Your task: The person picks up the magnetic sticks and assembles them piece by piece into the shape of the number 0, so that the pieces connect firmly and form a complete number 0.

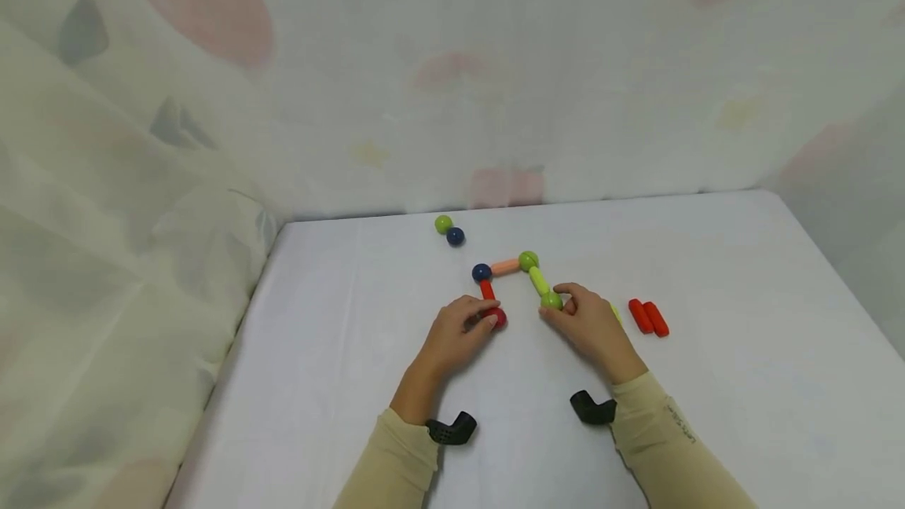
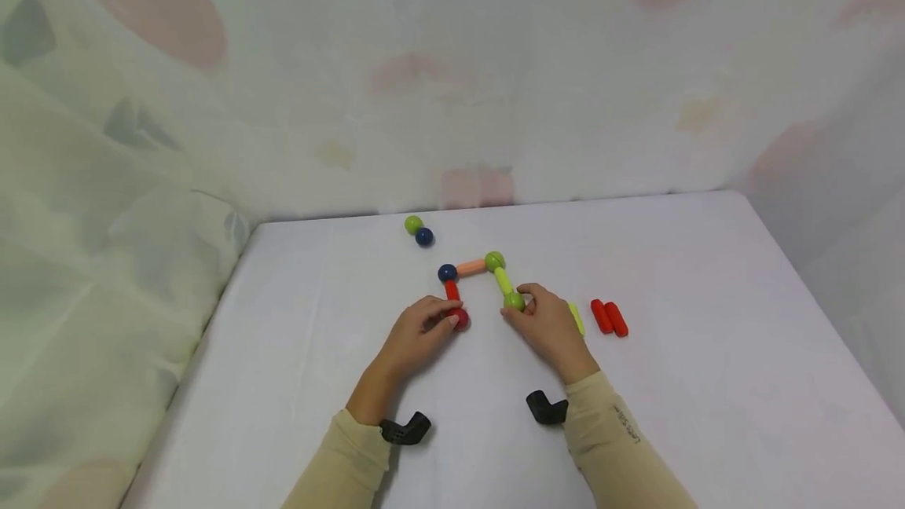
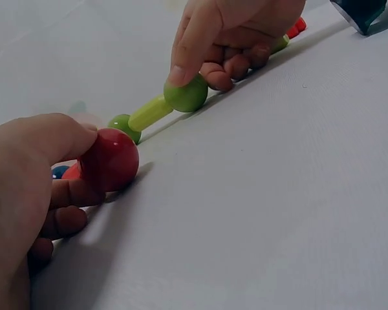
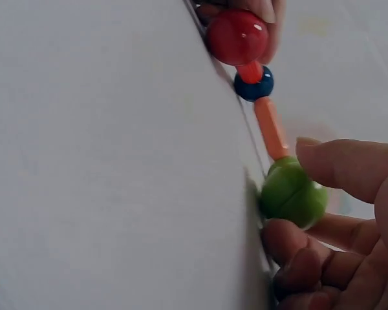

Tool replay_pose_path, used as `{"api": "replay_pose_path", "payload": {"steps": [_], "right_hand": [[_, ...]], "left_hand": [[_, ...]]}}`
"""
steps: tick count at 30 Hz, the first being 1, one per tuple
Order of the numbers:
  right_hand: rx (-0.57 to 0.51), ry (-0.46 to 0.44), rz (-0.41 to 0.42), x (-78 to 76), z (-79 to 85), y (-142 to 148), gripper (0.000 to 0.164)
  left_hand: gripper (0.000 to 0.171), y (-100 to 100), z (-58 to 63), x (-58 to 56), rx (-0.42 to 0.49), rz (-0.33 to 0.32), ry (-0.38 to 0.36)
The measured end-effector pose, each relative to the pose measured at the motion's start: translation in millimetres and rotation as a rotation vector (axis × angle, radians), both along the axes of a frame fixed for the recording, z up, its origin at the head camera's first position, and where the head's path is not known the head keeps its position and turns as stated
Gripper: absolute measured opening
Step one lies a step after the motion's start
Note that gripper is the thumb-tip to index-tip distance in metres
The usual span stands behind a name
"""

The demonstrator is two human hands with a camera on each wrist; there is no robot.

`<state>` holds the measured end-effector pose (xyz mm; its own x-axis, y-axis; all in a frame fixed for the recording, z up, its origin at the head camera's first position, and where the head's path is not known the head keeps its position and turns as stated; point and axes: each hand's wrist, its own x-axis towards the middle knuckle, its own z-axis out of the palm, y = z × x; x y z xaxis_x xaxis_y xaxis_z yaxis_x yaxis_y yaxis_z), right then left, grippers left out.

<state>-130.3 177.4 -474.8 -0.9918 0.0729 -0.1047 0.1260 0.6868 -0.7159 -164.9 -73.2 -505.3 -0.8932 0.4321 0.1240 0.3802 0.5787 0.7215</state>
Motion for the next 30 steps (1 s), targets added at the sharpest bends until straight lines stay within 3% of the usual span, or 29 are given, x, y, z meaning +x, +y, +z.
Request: {"api": "replay_pose_path", "payload": {"steps": [3,9,15,21,30], "right_hand": [[0.023,-0.031,0.013,4.0,9.9,11.2,0.053],[0.078,-0.009,-0.027,16.1,38.3,57.5,0.051],[0.122,-0.117,0.017,24.4,47.8,86.7,0.045],[0.165,-0.192,0.066,22.3,40.7,77.3,0.037],[0.188,-0.218,0.145,18.0,34.5,48.9,0.031]], "left_hand": [[0.029,0.2,-1.1,1.3,0.012,-0.01,-0.023],[0.029,1.4,2.4,2.3,0.048,-0.029,-0.002],[0.027,-0.2,6.2,2.8,0.037,-0.009,-0.017],[0.027,-1.6,5.7,3.0,0.045,-0.009,-0.014],[0.027,0.1,4.4,3.7,0.06,0.003,-0.02]]}}
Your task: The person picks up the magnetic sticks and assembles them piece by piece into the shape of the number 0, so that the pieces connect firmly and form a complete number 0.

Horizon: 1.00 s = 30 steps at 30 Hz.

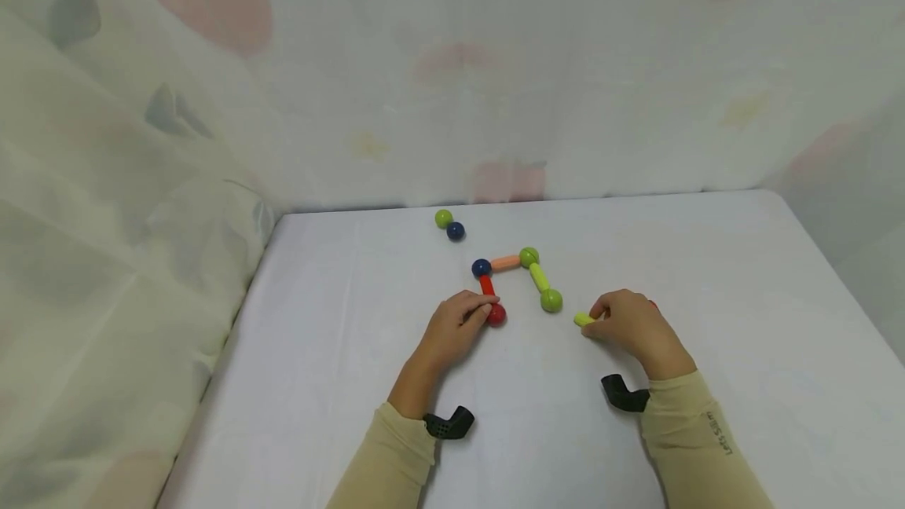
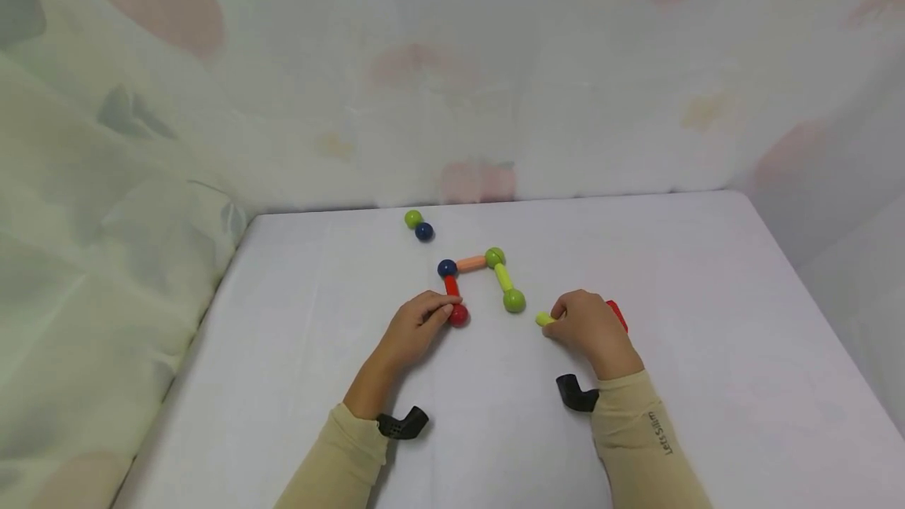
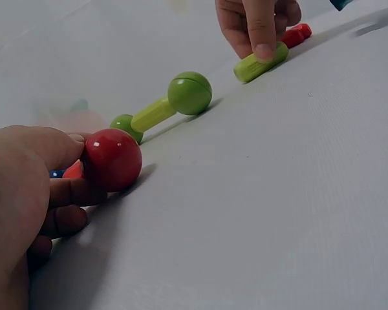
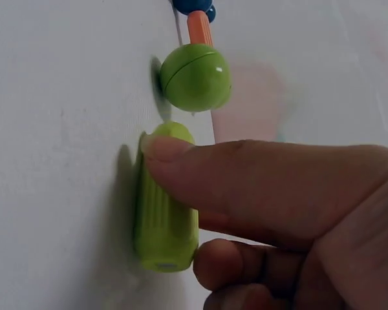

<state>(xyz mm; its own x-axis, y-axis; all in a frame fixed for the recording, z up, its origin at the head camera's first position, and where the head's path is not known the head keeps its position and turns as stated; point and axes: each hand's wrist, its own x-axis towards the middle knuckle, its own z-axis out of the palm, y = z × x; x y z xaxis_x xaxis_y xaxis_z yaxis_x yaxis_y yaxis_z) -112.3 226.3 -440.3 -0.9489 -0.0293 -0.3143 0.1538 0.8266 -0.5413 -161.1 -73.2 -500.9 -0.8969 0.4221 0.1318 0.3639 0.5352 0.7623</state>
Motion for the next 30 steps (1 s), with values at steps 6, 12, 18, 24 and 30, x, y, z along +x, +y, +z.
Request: {"api": "replay_pose_path", "payload": {"steps": [6,12,18,24,30], "right_hand": [[-0.018,-0.029,0.048,2.8,-5.5,-8.0,0.023],[-0.106,0.001,0.083,5.6,-13.5,-45.9,0.019],[-0.229,0.06,0.042,7.3,-22.1,-86.8,0.019],[-0.229,0.122,-0.001,8.3,-26.8,-100.8,0.017],[-0.245,0.133,-0.02,8.4,-28.7,-104.7,0.021]], "left_hand": [[0.027,3.3,-2.6,1.1,0.007,-0.006,-0.019],[0.026,4.2,-2.7,1.4,-0.001,-0.007,-0.019],[0.026,7.0,-2.3,1.4,0.007,-0.021,0.007],[0.026,8.5,-2.8,1.1,-0.013,-0.024,0.008],[0.026,6.7,-3.1,1.4,-0.011,-0.005,0.028]]}}
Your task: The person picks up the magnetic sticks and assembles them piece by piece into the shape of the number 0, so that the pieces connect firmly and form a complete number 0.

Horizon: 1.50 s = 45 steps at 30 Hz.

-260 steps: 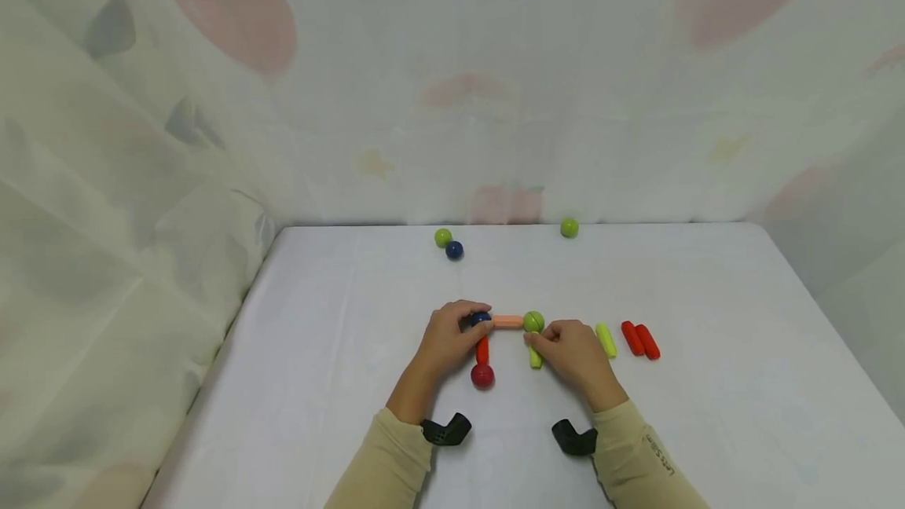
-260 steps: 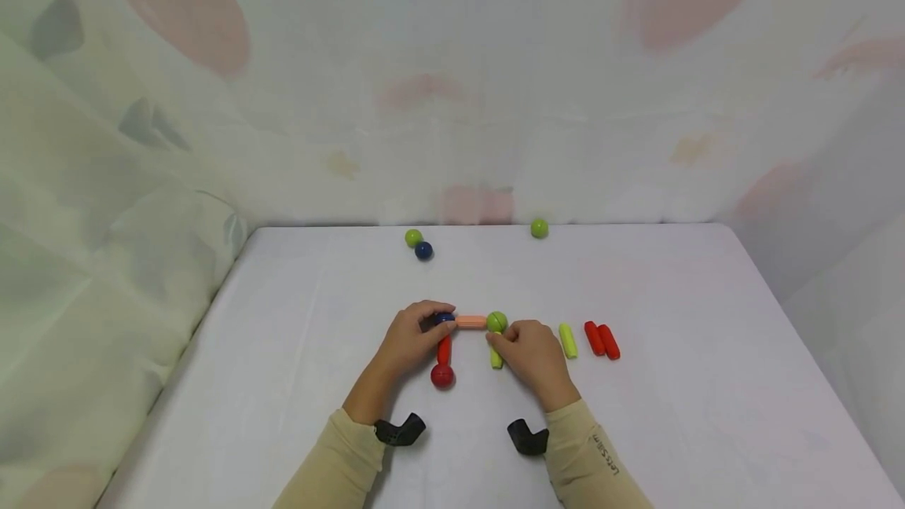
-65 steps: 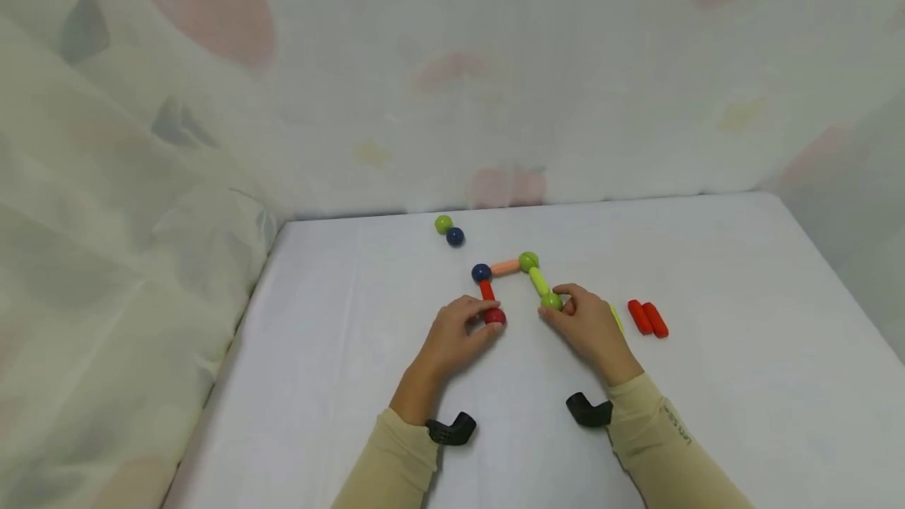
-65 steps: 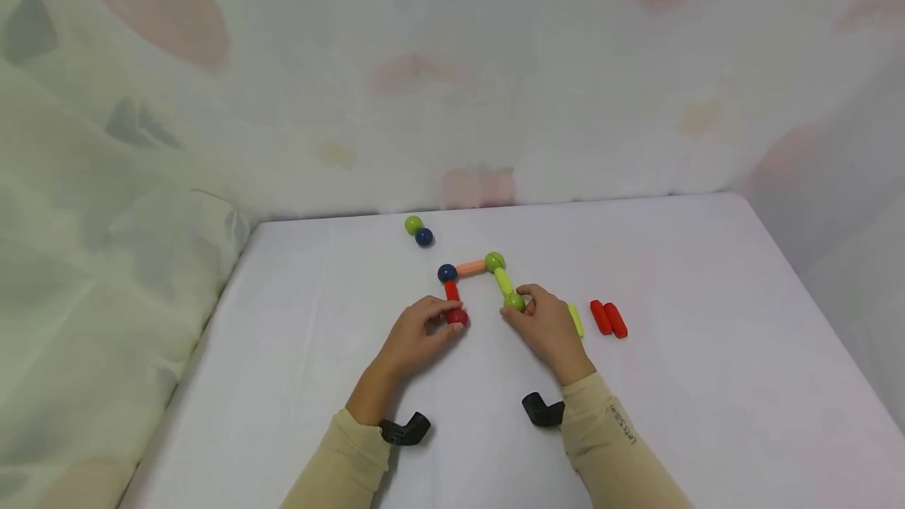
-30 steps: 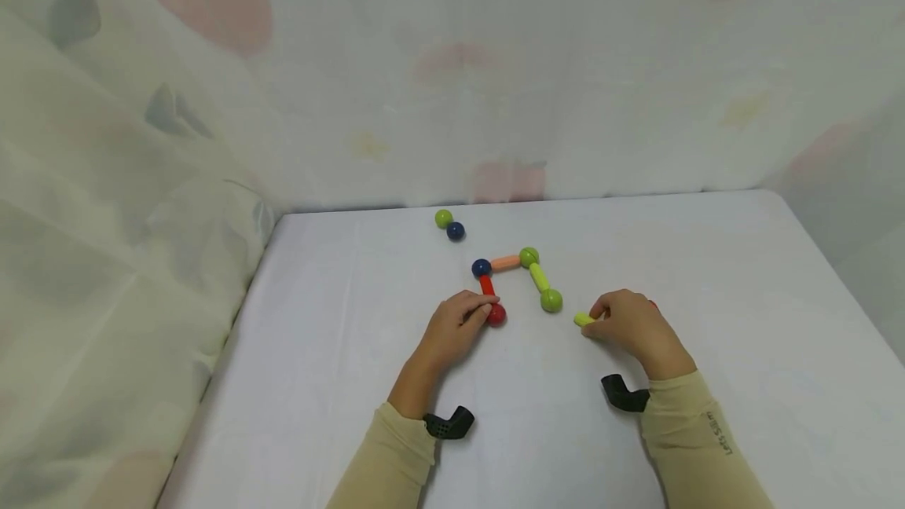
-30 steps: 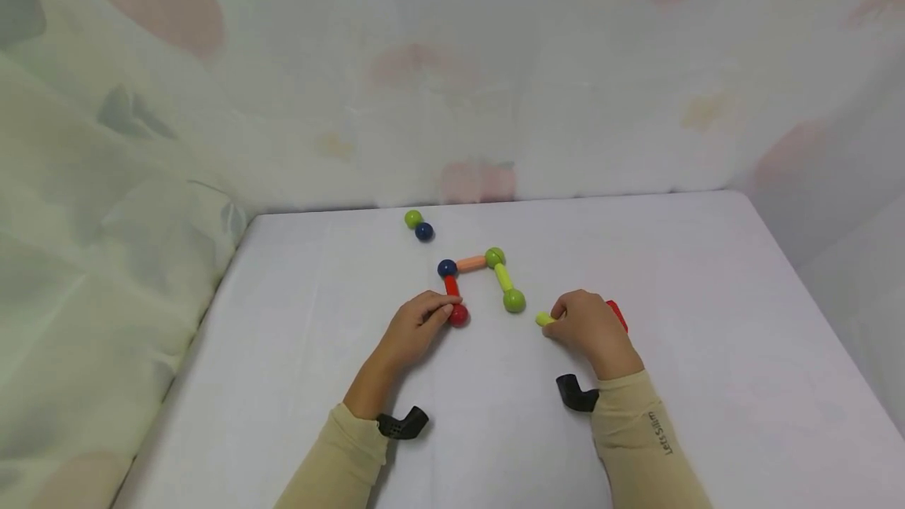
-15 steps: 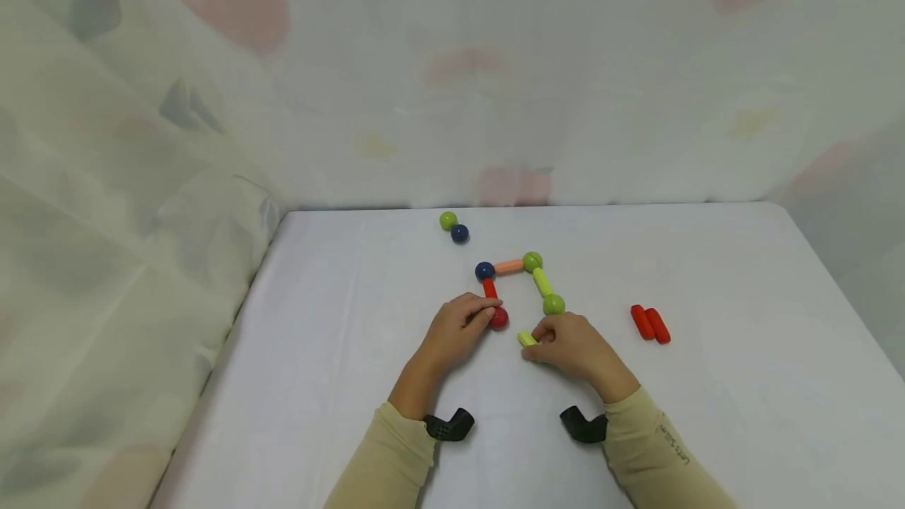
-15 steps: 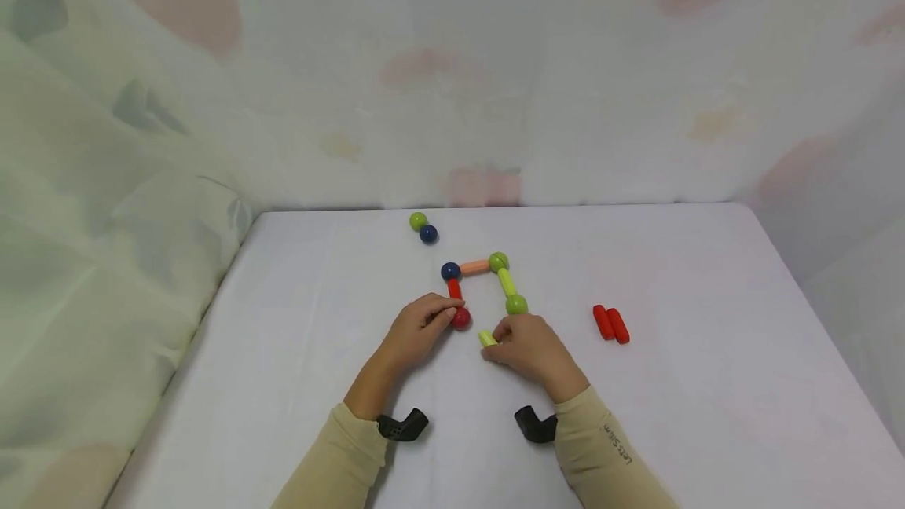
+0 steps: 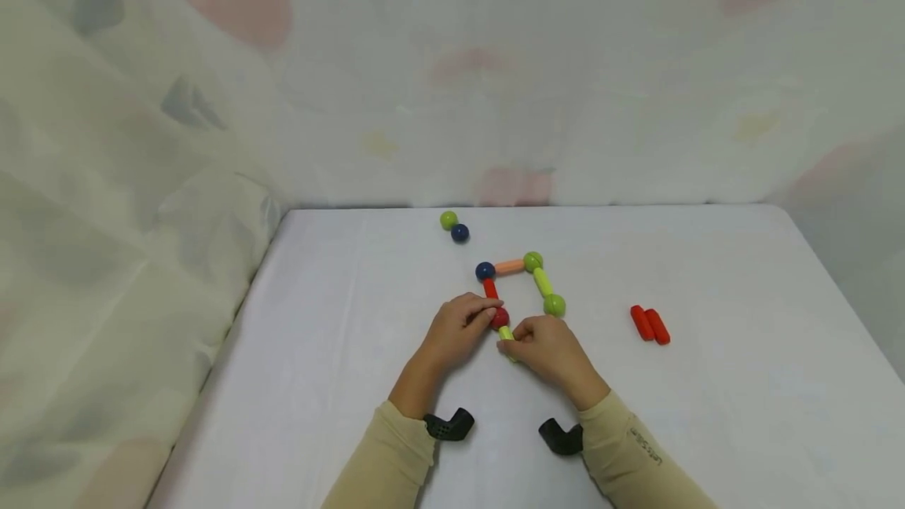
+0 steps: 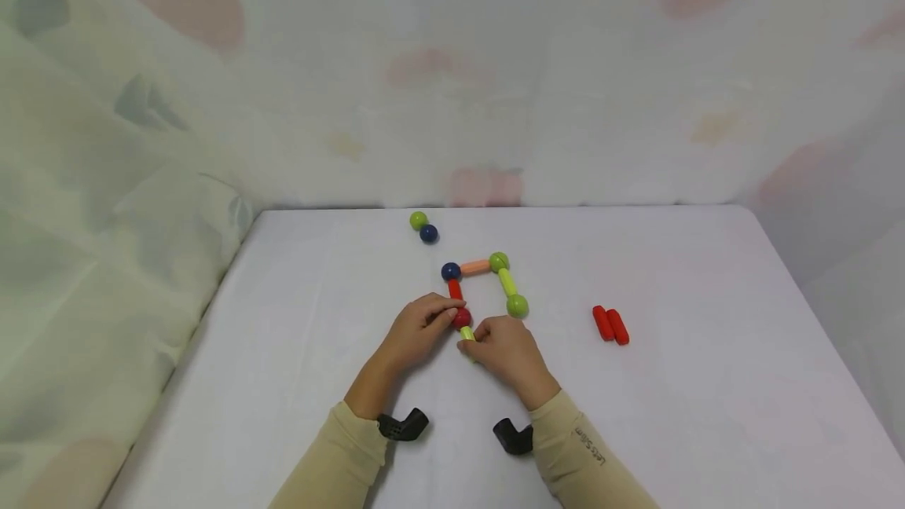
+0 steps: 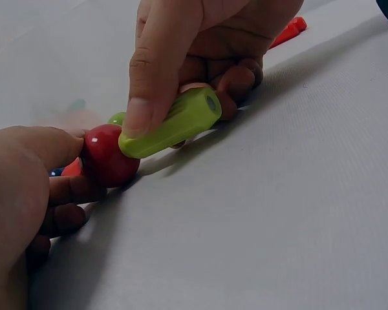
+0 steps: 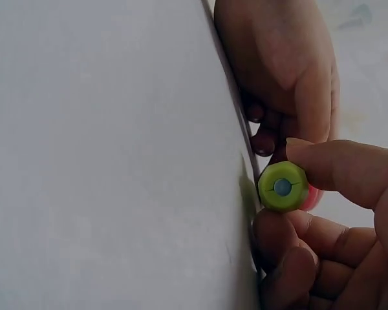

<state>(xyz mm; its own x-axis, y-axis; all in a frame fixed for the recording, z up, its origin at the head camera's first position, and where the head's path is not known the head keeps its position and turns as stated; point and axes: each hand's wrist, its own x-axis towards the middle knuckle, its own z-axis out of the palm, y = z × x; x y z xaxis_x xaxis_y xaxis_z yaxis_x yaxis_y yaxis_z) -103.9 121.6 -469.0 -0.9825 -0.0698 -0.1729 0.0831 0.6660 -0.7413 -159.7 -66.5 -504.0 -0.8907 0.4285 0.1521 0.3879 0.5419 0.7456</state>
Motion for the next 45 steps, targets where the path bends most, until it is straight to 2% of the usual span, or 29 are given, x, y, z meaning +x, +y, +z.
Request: {"api": "replay_pose_path", "payload": {"steps": [18,25,30,37,45], "right_hand": [[0.003,0.031,-0.029,3.2,2.2,-10.7,0.028],[0.001,0.046,-0.037,4.3,-0.8,-7.7,0.027],[-0.016,0.047,-0.02,4.8,-6.4,-4.1,0.022],[-0.018,0.034,-0.017,6.8,-5.3,-5.8,0.023],[-0.01,0.049,0.002,9.2,-9.7,-4.0,0.023]], "left_hand": [[0.024,-0.9,3.2,-1.8,-0.015,0.014,-0.006],[0.028,1.1,2.3,-2.0,-0.016,-0.002,-0.017],[0.03,1.7,2.1,-1.4,-0.006,-0.011,-0.021],[0.028,-0.1,4.1,0.0,0.002,-0.009,-0.031],[0.033,0.6,0.1,-0.3,-0.044,-0.001,-0.013]]}}
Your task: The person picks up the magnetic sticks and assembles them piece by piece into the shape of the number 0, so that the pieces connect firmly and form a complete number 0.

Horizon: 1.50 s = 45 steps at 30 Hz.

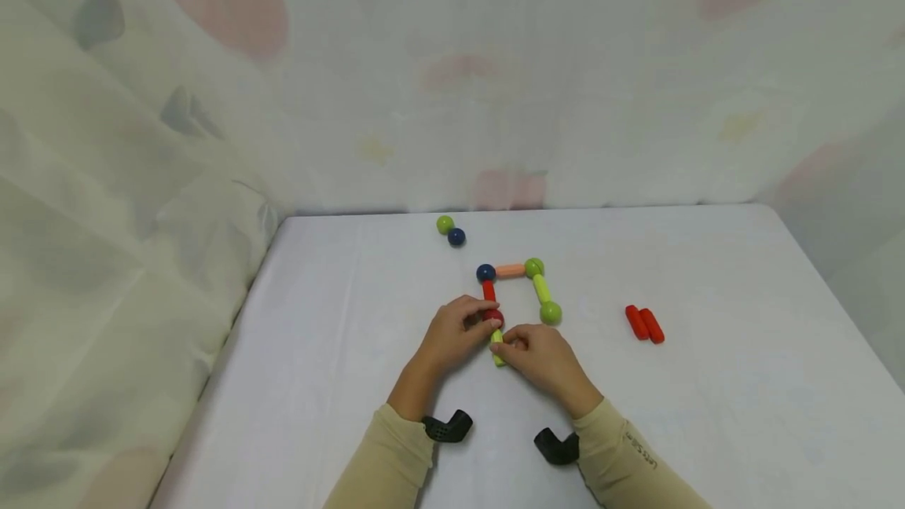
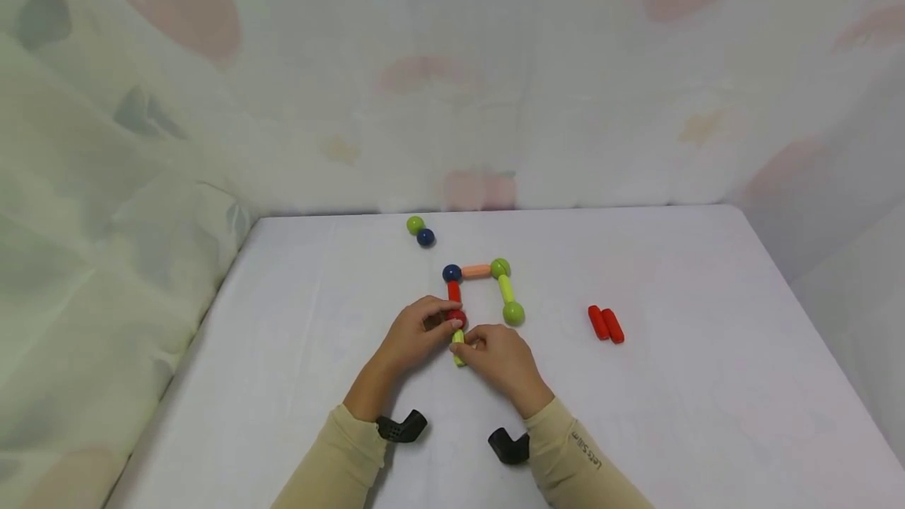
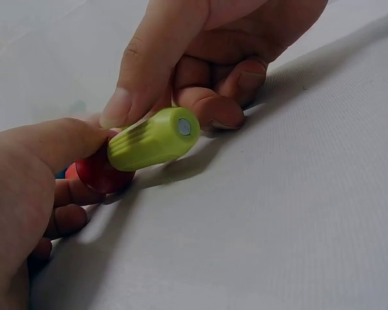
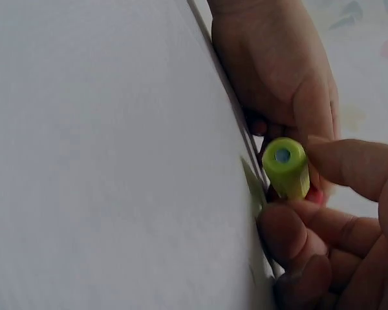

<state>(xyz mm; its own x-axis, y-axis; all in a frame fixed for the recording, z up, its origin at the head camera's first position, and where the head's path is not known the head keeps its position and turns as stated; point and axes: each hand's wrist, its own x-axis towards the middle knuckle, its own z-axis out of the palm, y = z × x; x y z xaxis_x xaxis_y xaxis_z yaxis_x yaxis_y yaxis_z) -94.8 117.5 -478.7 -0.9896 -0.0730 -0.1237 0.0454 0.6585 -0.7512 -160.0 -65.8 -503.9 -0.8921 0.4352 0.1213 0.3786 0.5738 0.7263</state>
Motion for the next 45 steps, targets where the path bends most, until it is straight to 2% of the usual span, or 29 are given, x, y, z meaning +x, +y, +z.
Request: {"api": "replay_pose_path", "payload": {"steps": [3,6,9,14,17,21,26,31,39,45], "right_hand": [[-0.002,-0.012,-0.001,-0.6,0.6,6.1,0.022],[0.008,-0.015,-0.025,-3.2,8.5,22.1,0.021],[0.023,-0.003,-0.071,-5.7,23.2,50.5,0.025],[0.106,0.023,-0.157,-4.0,45.1,109.7,0.045],[0.18,0.008,-0.182,-1.0,48.3,137.7,0.05],[0.252,-0.051,-0.183,-0.1,45.0,158.2,0.046],[0.286,-0.135,-0.184,-4.3,39.9,163.0,0.044],[0.31,-0.173,-0.212,-6.2,37.1,158.9,0.042],[0.322,-0.146,-0.187,-9.8,31.3,133.8,0.034],[0.339,-0.11,-0.103,-14.9,26.4,114.8,0.031]], "left_hand": [[0.032,-0.9,-2.3,0.2,-0.002,0.009,0.004],[0.031,-1.4,-2.9,0.5,0.014,0.009,0.002],[0.032,-1.2,-2.6,0.4,0.026,0.005,-0.011],[0.034,-0.9,-1.2,0.0,0.023,0.0,-0.03],[0.034,-2.6,-0.2,0.6,0.026,-0.004,-0.013],[0.031,-6.6,0.3,1.7,0.036,-0.001,0.011],[0.029,-8.6,1.2,3.2,0.044,0.018,0.001],[0.03,-8.1,1.6,3.7,0.044,0.019,-0.005],[0.031,-7.0,0.4,2.9,0.036,0.018,-0.007],[0.031,-6.5,0.4,2.8,0.027,0.025,-0.005]]}}
